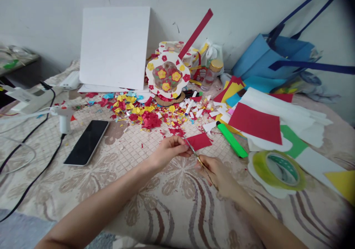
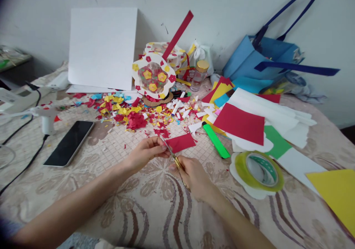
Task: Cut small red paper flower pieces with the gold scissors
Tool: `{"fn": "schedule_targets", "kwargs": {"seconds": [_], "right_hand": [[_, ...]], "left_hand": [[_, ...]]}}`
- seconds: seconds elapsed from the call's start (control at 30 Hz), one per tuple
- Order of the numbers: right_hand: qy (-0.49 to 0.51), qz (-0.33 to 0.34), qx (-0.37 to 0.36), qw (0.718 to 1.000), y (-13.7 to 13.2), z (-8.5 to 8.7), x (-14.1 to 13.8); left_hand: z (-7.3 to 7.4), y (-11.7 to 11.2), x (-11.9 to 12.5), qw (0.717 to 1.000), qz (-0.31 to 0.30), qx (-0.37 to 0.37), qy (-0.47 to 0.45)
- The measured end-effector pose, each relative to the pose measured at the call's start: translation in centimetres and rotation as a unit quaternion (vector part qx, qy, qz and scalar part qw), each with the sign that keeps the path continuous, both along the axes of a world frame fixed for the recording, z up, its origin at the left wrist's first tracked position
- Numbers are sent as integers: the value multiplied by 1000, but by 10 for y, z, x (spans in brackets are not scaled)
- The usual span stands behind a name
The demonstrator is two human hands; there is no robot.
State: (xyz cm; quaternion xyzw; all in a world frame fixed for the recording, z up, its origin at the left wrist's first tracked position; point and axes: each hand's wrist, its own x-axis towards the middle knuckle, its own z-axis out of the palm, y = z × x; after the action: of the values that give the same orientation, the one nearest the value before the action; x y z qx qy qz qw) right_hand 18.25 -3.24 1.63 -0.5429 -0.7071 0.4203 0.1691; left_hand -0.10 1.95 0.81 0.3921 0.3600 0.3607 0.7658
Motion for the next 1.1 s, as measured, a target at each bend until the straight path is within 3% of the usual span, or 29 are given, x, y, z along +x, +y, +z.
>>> {"fn": "schedule_targets", "kwargs": {"seconds": [0.27, 0.7, 0.93, 1.1], "right_hand": [[-24, 30, -11, 999, 4, 8, 4], [-15, 50, -11, 999, 3, 5, 5], [92, 65, -124, 986, 3, -11, 17], [123, 91, -116, 981, 5, -18, 20]], "left_hand": [[1, 5, -5, 999, -41, -2, 6], [-1, 13, -14, 995, -99, -13, 8], [1, 18, -21, 989, -149, -2, 17], [2, 18, -21, 987, -156, -11, 20]]}}
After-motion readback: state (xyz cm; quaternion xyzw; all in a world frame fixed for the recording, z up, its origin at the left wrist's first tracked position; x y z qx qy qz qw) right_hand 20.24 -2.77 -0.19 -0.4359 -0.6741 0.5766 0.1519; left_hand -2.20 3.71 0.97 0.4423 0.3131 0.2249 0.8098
